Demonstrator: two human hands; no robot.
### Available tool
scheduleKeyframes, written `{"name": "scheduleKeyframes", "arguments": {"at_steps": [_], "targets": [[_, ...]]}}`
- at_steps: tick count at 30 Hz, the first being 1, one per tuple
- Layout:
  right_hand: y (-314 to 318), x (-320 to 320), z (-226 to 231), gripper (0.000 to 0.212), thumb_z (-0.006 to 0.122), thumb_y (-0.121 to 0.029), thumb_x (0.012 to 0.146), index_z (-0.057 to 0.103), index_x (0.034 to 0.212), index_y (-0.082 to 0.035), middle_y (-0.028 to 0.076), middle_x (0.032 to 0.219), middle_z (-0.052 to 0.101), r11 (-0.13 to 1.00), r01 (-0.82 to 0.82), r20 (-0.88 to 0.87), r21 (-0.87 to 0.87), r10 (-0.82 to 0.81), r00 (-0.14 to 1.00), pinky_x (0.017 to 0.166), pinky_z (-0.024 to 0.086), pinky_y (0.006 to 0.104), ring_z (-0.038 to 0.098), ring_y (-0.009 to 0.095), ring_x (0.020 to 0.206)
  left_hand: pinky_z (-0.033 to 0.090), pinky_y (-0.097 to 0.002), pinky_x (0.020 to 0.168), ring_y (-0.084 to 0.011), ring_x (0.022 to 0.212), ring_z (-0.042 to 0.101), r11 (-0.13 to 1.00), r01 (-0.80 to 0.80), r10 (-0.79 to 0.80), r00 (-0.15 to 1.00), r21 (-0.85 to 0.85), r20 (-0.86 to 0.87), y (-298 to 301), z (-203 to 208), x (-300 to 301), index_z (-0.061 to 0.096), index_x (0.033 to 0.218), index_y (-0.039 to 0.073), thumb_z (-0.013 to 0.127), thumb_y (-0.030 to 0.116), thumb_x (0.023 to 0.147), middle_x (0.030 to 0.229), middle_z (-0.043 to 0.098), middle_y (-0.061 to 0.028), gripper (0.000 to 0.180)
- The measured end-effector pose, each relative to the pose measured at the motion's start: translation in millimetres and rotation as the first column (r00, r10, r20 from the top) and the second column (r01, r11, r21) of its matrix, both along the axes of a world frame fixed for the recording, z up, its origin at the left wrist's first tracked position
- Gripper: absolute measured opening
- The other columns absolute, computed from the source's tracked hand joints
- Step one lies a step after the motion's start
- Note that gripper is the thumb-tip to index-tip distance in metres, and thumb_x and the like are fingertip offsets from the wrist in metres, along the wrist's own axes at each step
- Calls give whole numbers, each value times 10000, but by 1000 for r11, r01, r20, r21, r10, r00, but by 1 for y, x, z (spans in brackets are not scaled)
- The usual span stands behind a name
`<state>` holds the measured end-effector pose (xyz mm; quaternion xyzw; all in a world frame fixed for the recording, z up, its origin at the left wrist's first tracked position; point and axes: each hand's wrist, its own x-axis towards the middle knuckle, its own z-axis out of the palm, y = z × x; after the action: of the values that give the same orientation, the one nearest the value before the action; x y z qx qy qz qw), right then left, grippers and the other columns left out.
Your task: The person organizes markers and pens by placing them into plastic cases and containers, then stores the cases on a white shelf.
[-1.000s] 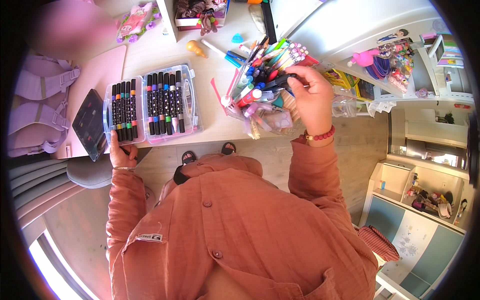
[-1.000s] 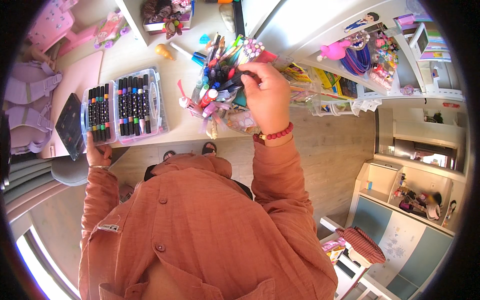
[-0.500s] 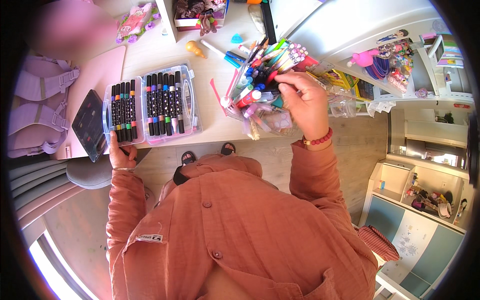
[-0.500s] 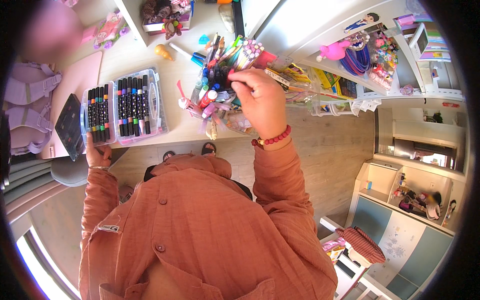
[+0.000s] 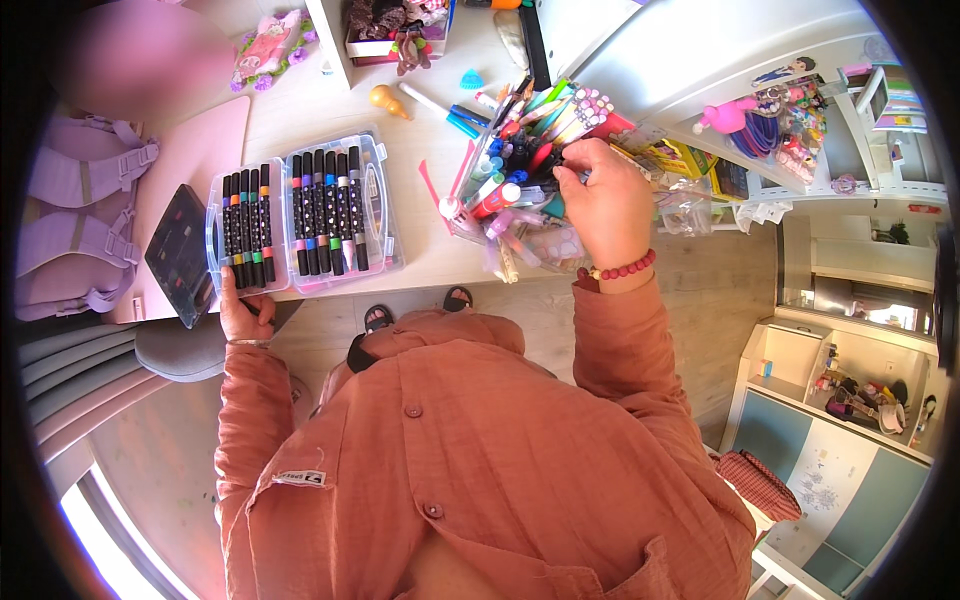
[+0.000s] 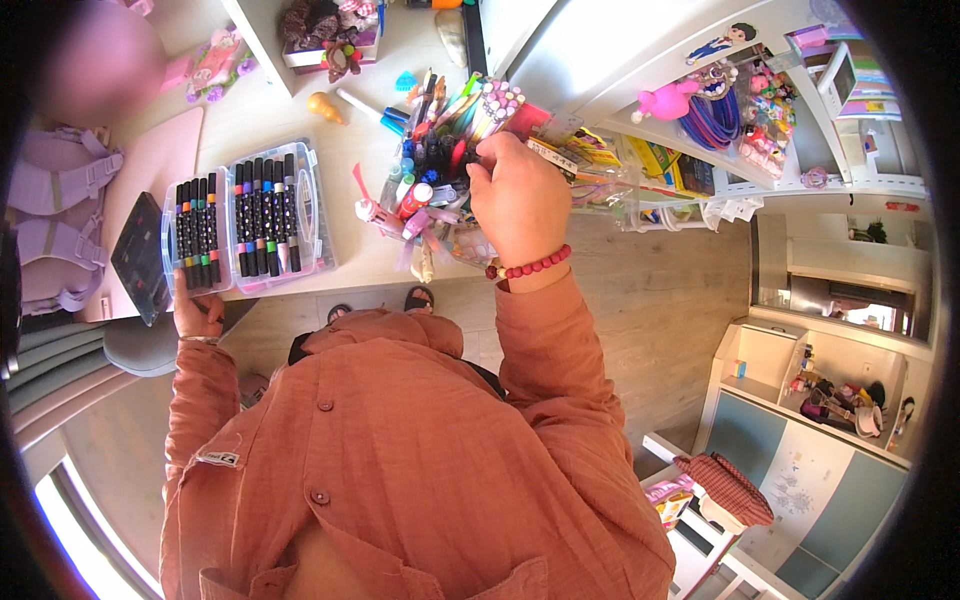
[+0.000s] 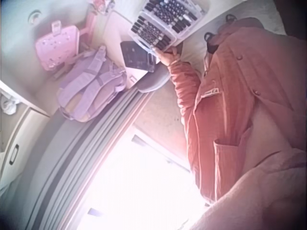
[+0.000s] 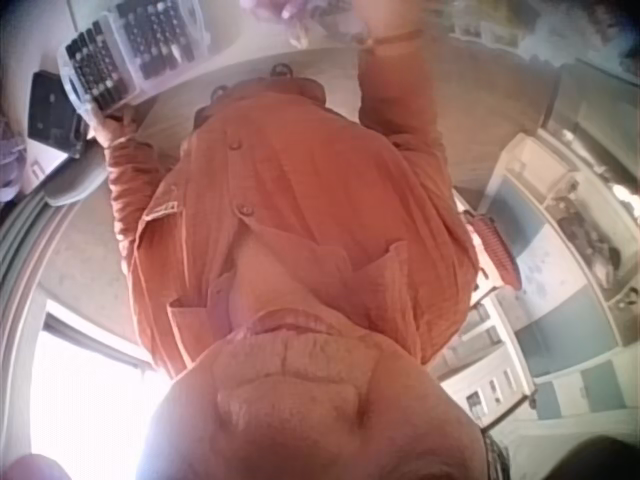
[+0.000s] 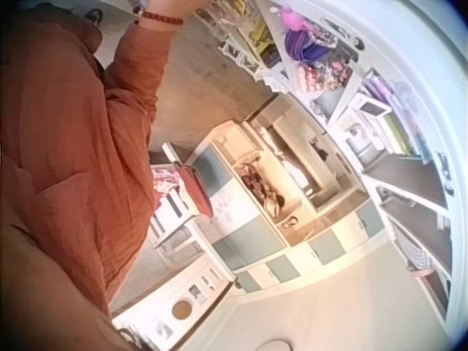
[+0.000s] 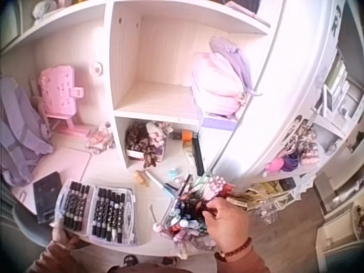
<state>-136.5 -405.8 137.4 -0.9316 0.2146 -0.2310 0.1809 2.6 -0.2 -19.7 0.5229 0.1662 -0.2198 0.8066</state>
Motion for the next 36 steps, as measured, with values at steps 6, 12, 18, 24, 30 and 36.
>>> {"name": "scheduleKeyframes", "arguments": {"at_steps": [6,12,18,24,30,36], "targets": [[1,2,-1,198,664,-29,681,598,868,-36,101,798,645,989,30,51,143,-38,998,613,476,298,622,225,694,185,-228,284,-119,298,306,1000,-12,12,1000,-7,4,-3,3,-1,546,945,85,461,464,874,756,623,-51,395],[0,4,-7,164,664,-23,685,597,835,-31,100,770,641,999,1,45,50,-3,999,603,472,285,622,211,683,189,-227,286,-118,304,314,1000,2,-2,1000,-13,17,-1,1,0,545,945,89,465,463,872,764,622,-52,389],[-6,3,-11,135,684,-87,674,595,775,-89,81,708,619,996,-4,118,91,-7,993,575,468,337,602,262,648,192,-227,286,-119,303,311,1000,-27,27,1000,-8,6,0,-1,0,543,944,86,470,462,871,758,617,-55,391],[-12,1,-4,134,663,-13,686,584,789,-45,102,727,625,968,-13,230,252,-47,972,591,470,304,608,236,641,188,-226,287,-116,308,310,1000,-7,7,1000,3,23,0,-1,-1,550,928,94,485,466,862,724,611,-49,383],[-21,-1,5,136,654,2,709,581,822,-13,93,747,632,930,-18,284,368,-94,954,586,463,256,593,138,632,188,-228,285,-114,306,303,999,-34,34,999,-5,10,-3,2,-1,554,910,93,496,469,856,693,602,-44,384],[-21,-3,7,107,655,-15,705,613,801,-35,81,763,629,919,-30,226,394,-66,972,571,461,265,595,159,622,188,-224,285,-116,305,300,999,-40,40,999,16,2,-1,0,0,555,885,92,504,467,852,666,595,-42,380]]}}
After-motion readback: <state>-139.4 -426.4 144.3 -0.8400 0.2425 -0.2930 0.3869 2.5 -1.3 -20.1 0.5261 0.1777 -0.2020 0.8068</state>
